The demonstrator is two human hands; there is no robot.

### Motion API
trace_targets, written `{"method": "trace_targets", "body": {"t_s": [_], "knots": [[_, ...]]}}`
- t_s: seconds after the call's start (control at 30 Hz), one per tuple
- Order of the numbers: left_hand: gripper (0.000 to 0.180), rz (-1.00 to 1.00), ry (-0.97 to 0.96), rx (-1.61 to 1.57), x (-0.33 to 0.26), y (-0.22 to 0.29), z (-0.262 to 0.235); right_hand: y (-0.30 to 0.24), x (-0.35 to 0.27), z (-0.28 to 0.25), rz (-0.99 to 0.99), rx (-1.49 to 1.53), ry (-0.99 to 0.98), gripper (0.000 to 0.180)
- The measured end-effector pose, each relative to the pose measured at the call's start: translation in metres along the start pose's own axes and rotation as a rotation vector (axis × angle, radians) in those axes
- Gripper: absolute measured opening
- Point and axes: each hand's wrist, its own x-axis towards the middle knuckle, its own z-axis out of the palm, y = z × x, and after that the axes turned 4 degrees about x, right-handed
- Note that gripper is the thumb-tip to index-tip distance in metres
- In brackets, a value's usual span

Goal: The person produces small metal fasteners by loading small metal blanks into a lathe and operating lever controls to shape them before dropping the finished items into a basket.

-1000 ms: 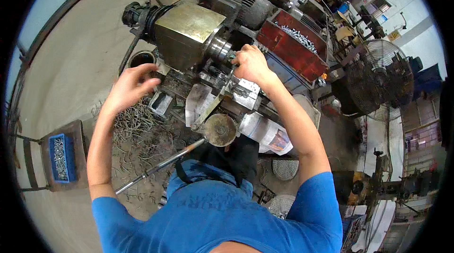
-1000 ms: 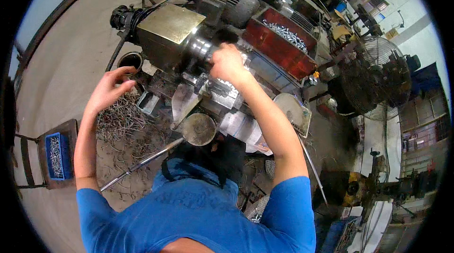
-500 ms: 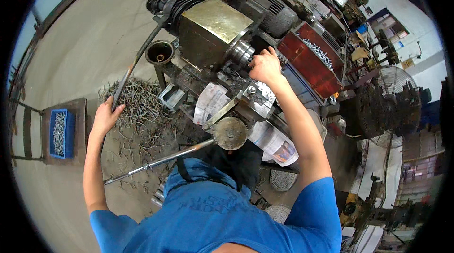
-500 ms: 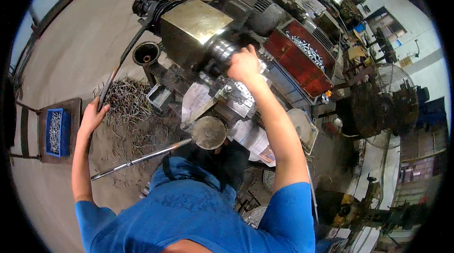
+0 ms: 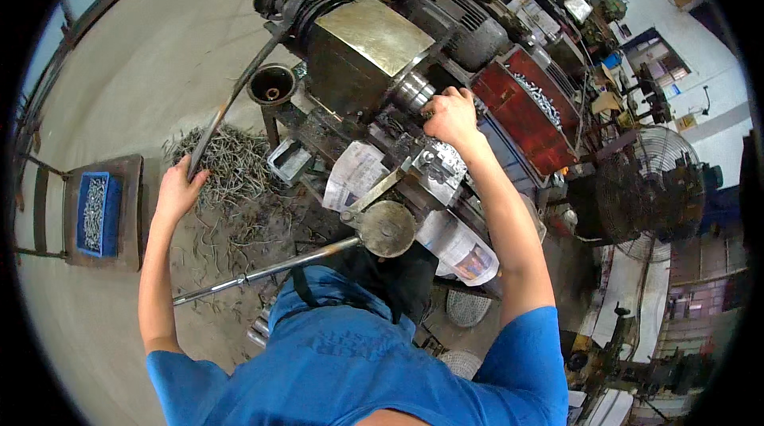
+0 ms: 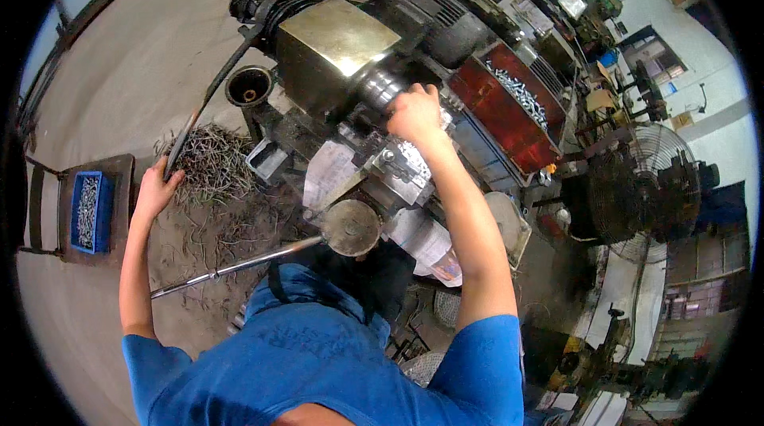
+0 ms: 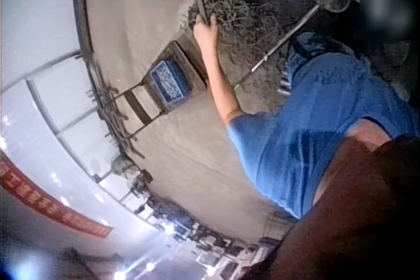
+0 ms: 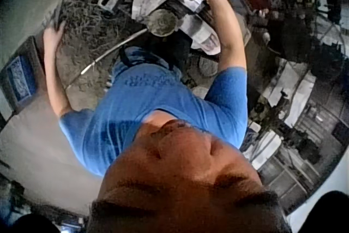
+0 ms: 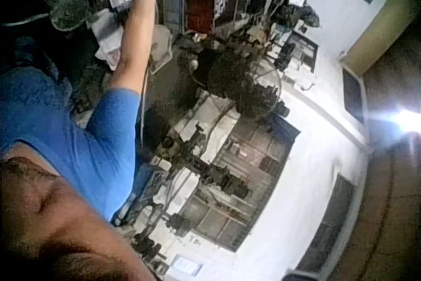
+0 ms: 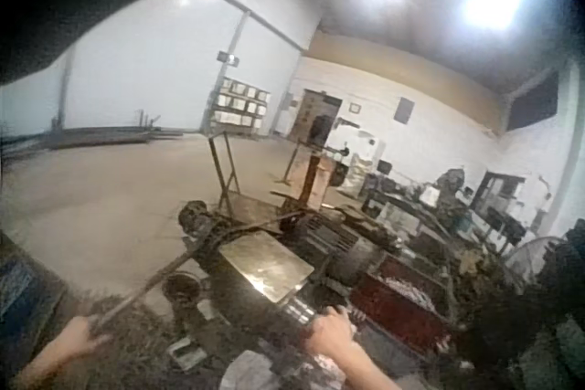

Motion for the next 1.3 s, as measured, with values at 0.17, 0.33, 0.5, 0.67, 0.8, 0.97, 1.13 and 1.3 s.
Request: {"method": "trace_targets", "body": {"t_s": [0.17,0.33,0.5,0.67,0.8,0.97,1.13,1.3], "knots": [[0.037,-0.042,-0.025,0.109,0.002,-0.005,0.002,0.002,0.003,0.000,-0.043,0.037,0.013,0.025],[0.033,-0.098,-0.064,0.254,0.007,-0.001,0.003,0.001,0.006,0.001,0.053,0.069,-0.023,0.028],[0.020,0.030,0.068,0.507,0.049,-0.085,-0.014,0.001,0.004,-0.003,0.105,0.116,-0.076,0.029],[0.012,0.091,0.126,0.769,0.123,-0.158,-0.042,0.002,0.009,-0.003,0.093,0.131,-0.043,0.027],[0.019,0.026,0.009,0.747,0.137,-0.148,-0.042,0.008,-0.002,-0.001,0.080,0.152,0.023,0.029],[0.032,0.449,0.690,0.146,0.119,-0.051,-0.004,0.003,-0.055,-0.052,-0.032,0.232,0.291,0.033],[0.065,-0.085,-0.130,-0.242,0.114,-0.053,0.178,0.039,-0.147,-0.064,0.138,0.333,0.325,0.031],[0.048,0.311,-0.401,0.375,0.095,0.032,0.249,0.075,-0.293,-0.046,0.526,0.270,0.239,0.039]]}}
